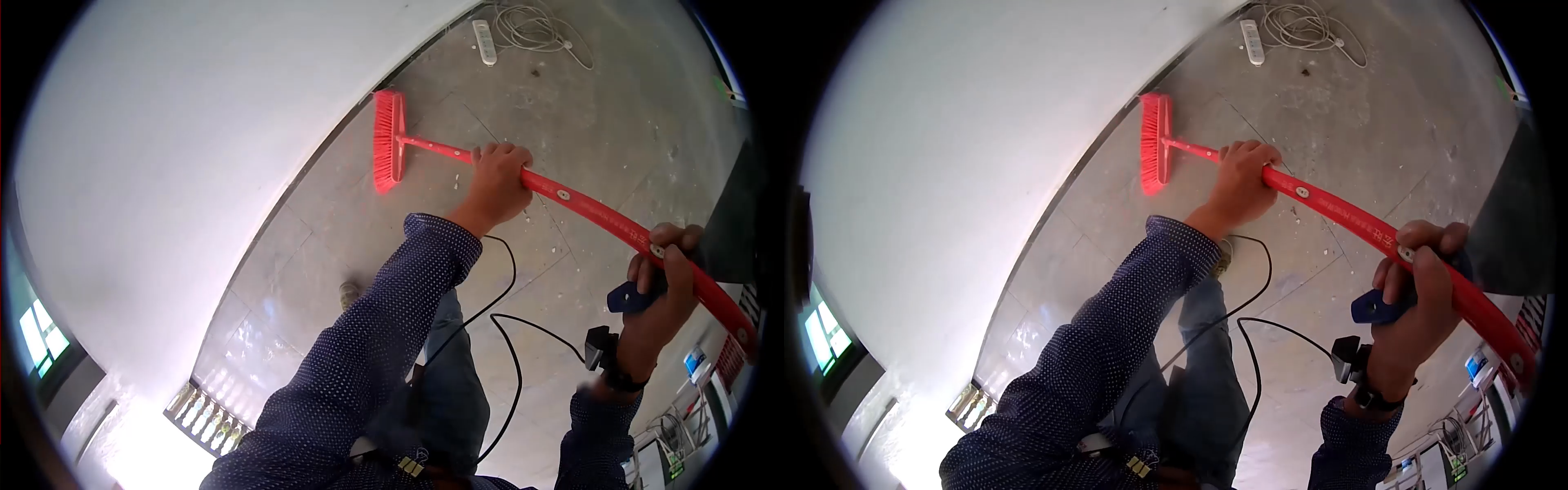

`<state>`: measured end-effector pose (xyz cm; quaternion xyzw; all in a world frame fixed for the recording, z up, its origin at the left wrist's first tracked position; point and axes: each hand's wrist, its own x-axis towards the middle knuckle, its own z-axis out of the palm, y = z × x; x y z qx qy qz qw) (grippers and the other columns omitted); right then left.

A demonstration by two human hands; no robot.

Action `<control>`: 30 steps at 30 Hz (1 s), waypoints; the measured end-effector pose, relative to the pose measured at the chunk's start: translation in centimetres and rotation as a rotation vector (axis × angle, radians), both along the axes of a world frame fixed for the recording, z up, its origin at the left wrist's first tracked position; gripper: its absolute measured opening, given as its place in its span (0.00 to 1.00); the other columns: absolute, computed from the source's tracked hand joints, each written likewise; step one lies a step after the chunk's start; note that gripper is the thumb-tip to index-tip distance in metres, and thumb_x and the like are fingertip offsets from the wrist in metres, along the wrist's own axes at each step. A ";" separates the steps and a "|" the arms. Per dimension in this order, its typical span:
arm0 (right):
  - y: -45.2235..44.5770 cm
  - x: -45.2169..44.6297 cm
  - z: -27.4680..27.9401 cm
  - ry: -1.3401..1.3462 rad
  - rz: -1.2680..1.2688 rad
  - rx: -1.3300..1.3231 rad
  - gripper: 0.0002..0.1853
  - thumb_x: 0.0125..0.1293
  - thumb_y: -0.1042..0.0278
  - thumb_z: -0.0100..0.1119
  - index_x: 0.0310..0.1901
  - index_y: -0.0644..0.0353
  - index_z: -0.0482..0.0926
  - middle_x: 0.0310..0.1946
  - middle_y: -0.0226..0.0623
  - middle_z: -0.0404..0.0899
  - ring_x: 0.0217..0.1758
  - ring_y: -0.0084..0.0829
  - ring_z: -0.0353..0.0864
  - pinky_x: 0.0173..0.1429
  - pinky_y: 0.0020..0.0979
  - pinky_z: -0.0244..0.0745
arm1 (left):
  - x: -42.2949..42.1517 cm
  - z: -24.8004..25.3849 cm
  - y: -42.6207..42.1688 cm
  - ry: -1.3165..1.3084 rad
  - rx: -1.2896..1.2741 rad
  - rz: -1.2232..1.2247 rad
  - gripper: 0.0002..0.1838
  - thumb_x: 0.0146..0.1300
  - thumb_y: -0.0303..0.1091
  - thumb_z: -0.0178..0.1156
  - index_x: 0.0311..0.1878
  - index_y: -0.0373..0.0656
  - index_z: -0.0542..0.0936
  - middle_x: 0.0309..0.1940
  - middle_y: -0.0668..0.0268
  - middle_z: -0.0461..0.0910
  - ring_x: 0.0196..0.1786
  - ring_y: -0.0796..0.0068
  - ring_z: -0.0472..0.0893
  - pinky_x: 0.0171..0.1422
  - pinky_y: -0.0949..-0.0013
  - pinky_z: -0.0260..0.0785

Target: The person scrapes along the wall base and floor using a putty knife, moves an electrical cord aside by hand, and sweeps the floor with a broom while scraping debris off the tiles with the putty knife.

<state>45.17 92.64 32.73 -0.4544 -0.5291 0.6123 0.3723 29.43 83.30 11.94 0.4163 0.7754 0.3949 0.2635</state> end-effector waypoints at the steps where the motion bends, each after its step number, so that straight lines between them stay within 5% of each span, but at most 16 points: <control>1: 0.1 1.3 0.6 -0.025 -0.026 0.019 0.12 0.60 0.73 0.57 0.42 0.60 0.65 0.36 0.45 0.83 0.14 0.19 0.70 0.28 0.25 0.75 | 0.7 0.9 1.7 0.015 0.070 -0.054 0.14 0.45 0.23 0.65 0.36 0.47 0.78 0.35 0.64 0.80 0.48 0.54 0.75 0.55 0.54 0.61; 4: -0.7 3.5 3.5 -0.023 -0.059 0.101 0.10 0.65 0.72 0.55 0.43 0.62 0.66 0.40 0.50 0.82 0.16 0.23 0.73 0.30 0.26 0.78 | 1.7 3.7 4.0 0.015 0.055 -0.192 0.12 0.45 0.26 0.67 0.35 0.47 0.78 0.33 0.63 0.79 0.45 0.55 0.76 0.54 0.55 0.63; 6: 1.5 10.0 4.8 -0.017 0.330 0.068 0.07 0.72 0.71 0.51 0.46 0.63 0.67 0.44 0.50 0.81 0.24 0.33 0.82 0.40 0.32 0.83 | 2.3 5.9 4.3 0.020 0.085 -0.226 0.11 0.46 0.27 0.67 0.34 0.46 0.78 0.33 0.63 0.79 0.44 0.55 0.76 0.53 0.55 0.64; 7: -2.8 3.9 7.0 -0.244 -0.138 0.197 0.07 0.65 0.69 0.51 0.34 0.61 0.66 0.32 0.39 0.75 0.17 0.21 0.65 0.33 0.22 0.69 | 2.5 7.0 4.1 0.022 0.110 -0.266 0.11 0.46 0.28 0.67 0.34 0.46 0.78 0.32 0.63 0.79 0.43 0.56 0.77 0.53 0.56 0.64; 8: -3.5 4.0 8.7 -0.245 -0.072 0.244 0.07 0.69 0.70 0.49 0.34 0.62 0.66 0.30 0.40 0.74 0.18 0.22 0.68 0.34 0.24 0.73 | 2.7 8.3 3.6 0.024 0.116 -0.261 0.11 0.46 0.28 0.67 0.34 0.46 0.78 0.32 0.63 0.79 0.43 0.56 0.77 0.53 0.56 0.64; 10: 4.0 13.6 12.4 0.035 0.937 -0.357 0.20 0.80 0.61 0.39 0.67 0.58 0.65 0.57 0.47 0.77 0.59 0.46 0.81 0.68 0.47 0.71 | 3.2 10.7 2.1 0.043 0.054 -0.338 0.10 0.47 0.29 0.67 0.33 0.45 0.78 0.30 0.63 0.79 0.41 0.57 0.78 0.53 0.58 0.66; 11: 2.2 12.8 12.8 0.030 0.938 -0.352 0.20 0.80 0.61 0.39 0.67 0.58 0.65 0.57 0.47 0.77 0.59 0.46 0.81 0.68 0.47 0.71 | 3.2 11.2 1.3 0.029 0.068 -0.333 0.10 0.46 0.29 0.68 0.33 0.44 0.79 0.31 0.63 0.79 0.41 0.58 0.78 0.53 0.58 0.66; 14: -9.0 8.8 11.7 -0.203 -0.196 0.138 0.08 0.73 0.70 0.46 0.40 0.67 0.68 0.29 0.38 0.73 0.19 0.23 0.71 0.34 0.26 0.76 | 2.9 12.5 -3.8 0.041 0.034 -0.325 0.10 0.46 0.29 0.68 0.33 0.44 0.79 0.31 0.63 0.79 0.41 0.58 0.78 0.54 0.58 0.66; 15: -4.0 20.2 9.4 0.105 0.485 -0.298 0.09 0.75 0.71 0.49 0.52 0.59 0.63 0.41 0.46 0.80 0.36 0.39 0.87 0.48 0.40 0.83 | 2.5 12.5 -5.7 0.052 0.028 -0.311 0.11 0.46 0.28 0.68 0.33 0.45 0.79 0.31 0.63 0.79 0.41 0.57 0.78 0.54 0.58 0.66; 16: -9.8 7.9 10.9 -0.035 -0.001 -0.043 0.13 0.68 0.68 0.53 0.47 0.59 0.61 0.33 0.43 0.78 0.18 0.28 0.76 0.31 0.31 0.80 | 2.1 12.3 -7.8 0.057 0.017 -0.297 0.11 0.45 0.28 0.68 0.34 0.45 0.79 0.31 0.63 0.79 0.41 0.57 0.78 0.54 0.58 0.65; 17: -11.6 5.0 9.7 -0.046 -0.136 -0.025 0.16 0.60 0.66 0.53 0.45 0.58 0.60 0.30 0.39 0.76 0.11 0.19 0.61 0.22 0.28 0.73 | 1.6 11.8 -10.1 0.074 0.001 -0.279 0.11 0.46 0.28 0.68 0.34 0.45 0.79 0.30 0.62 0.78 0.40 0.56 0.78 0.52 0.57 0.66; 20: -15.2 3.7 6.1 0.078 -0.013 -0.261 0.16 0.60 0.70 0.55 0.46 0.56 0.62 0.32 0.37 0.78 0.15 0.19 0.67 0.24 0.26 0.72 | -0.2 9.5 -17.1 0.122 -0.074 -0.229 0.10 0.48 0.26 0.65 0.35 0.45 0.80 0.29 0.61 0.79 0.37 0.54 0.78 0.48 0.55 0.68; 22: -17.0 3.3 3.1 0.246 0.046 -0.421 0.16 0.60 0.77 0.60 0.45 0.55 0.63 0.36 0.45 0.82 0.17 0.21 0.72 0.30 0.28 0.77 | -0.9 8.2 -20.8 0.131 -0.083 -0.156 0.08 0.49 0.26 0.64 0.35 0.43 0.79 0.28 0.61 0.79 0.36 0.53 0.79 0.45 0.54 0.69; 26: -19.4 2.4 -1.0 0.213 0.101 -0.588 0.14 0.61 0.79 0.60 0.44 0.59 0.65 0.37 0.45 0.83 0.22 0.22 0.75 0.32 0.27 0.76 | -0.2 3.6 -25.3 0.104 -0.194 -0.139 0.07 0.49 0.25 0.65 0.33 0.42 0.80 0.28 0.60 0.80 0.36 0.53 0.79 0.44 0.55 0.70; 30: -18.1 5.1 -2.6 0.138 0.284 -0.453 0.13 0.61 0.80 0.60 0.43 0.60 0.66 0.36 0.45 0.82 0.23 0.21 0.74 0.32 0.27 0.76 | 3.3 1.0 -23.9 0.038 -0.185 -0.132 0.07 0.48 0.23 0.65 0.33 0.41 0.80 0.27 0.59 0.79 0.36 0.53 0.79 0.43 0.55 0.70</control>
